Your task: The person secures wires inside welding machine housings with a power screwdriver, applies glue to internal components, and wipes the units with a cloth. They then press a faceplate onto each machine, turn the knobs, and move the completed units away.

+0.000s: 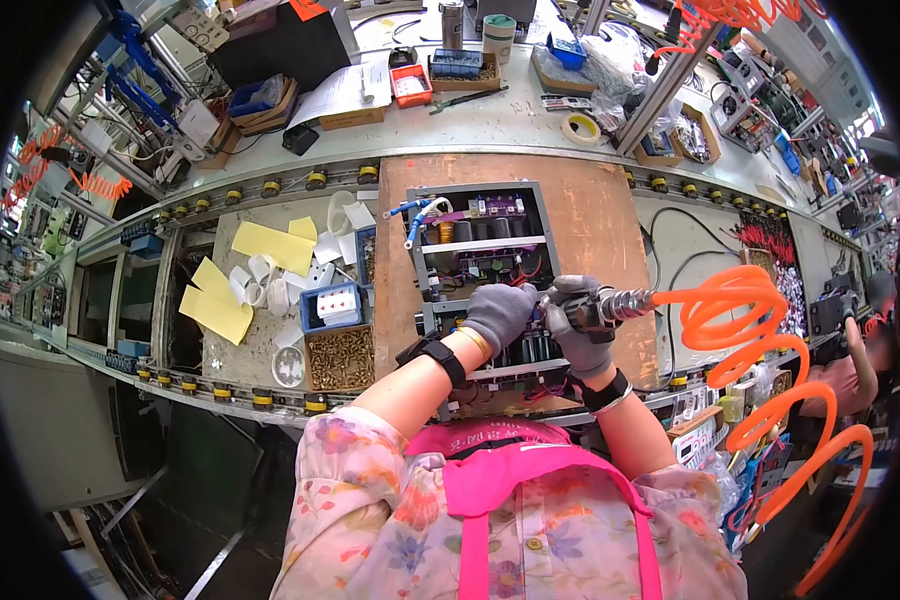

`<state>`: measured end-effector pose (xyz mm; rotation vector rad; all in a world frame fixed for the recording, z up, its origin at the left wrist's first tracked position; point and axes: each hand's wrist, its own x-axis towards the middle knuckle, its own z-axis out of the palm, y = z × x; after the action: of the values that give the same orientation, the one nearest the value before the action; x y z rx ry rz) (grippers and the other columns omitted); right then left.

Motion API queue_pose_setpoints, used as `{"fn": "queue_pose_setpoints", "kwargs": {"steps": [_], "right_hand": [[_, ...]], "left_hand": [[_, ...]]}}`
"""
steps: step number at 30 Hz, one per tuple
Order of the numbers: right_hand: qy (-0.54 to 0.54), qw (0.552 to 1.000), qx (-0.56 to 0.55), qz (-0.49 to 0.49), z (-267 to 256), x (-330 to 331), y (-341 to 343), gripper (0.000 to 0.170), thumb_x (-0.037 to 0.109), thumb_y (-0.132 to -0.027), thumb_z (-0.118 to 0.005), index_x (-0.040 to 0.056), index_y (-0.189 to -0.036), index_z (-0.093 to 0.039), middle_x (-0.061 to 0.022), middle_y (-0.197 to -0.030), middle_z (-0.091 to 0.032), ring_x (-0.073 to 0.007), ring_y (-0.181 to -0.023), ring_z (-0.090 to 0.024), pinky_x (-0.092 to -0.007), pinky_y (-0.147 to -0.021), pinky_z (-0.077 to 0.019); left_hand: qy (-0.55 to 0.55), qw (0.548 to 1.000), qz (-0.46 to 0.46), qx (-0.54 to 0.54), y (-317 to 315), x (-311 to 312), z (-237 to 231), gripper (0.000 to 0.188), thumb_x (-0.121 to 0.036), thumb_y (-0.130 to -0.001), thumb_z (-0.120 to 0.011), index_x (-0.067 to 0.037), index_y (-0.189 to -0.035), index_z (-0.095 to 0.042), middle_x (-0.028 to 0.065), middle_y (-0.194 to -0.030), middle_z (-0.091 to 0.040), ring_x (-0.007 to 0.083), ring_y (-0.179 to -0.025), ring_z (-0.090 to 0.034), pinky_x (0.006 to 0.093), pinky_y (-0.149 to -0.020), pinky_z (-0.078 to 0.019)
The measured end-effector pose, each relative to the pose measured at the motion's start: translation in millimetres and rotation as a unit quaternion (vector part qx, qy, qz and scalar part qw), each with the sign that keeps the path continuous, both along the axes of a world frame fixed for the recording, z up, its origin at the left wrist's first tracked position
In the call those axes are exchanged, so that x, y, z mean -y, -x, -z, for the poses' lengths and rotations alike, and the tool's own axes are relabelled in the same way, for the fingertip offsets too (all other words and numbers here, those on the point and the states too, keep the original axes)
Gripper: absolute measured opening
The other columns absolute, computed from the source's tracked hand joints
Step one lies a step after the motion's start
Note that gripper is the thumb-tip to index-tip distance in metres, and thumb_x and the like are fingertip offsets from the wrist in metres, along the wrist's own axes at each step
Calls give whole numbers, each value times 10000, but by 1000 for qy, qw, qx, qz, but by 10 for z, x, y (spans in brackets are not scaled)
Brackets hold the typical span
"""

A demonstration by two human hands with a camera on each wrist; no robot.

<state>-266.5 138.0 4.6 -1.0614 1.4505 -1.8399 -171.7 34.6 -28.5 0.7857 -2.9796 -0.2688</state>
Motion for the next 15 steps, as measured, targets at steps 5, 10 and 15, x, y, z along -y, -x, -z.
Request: {"fn": "queue_pose_setpoints", "kwargs": {"steps": [5,10,15], "right_hand": [[-9,999,-34,-14,-44,8,-28,371,-59,-728,-639,25,-1071,-527,-32,-862,-605,-93,-776,-587,-236,-728,-484],[6,1000,-4,-9,-78,-2,-49,412,-66,-717,-635,22,-1105,-526,-29,-873,-602,-91,-793,-587,-235,-736,-488],[26,999,34,-27,-60,-26,-53,456,-83,-724,-617,18,-1153,-498,-44,-938,-605,-93,-838,-586,-241,-767,-488]], "left_hand": [[-72,997,3,20,-58,89,-26,143,-184,-862,-482,-77,-883,-574,127,-685,-635,314,-653,-646,425,-521,-489],[-108,990,-1,90,-241,212,-257,117,-143,-815,-512,-61,-871,-573,163,-732,-641,344,-701,-647,443,-571,-499],[-53,996,6,66,-223,171,-141,100,-120,-797,-533,-46,-859,-562,155,-730,-644,331,-710,-655,422,-562,-510]]}}
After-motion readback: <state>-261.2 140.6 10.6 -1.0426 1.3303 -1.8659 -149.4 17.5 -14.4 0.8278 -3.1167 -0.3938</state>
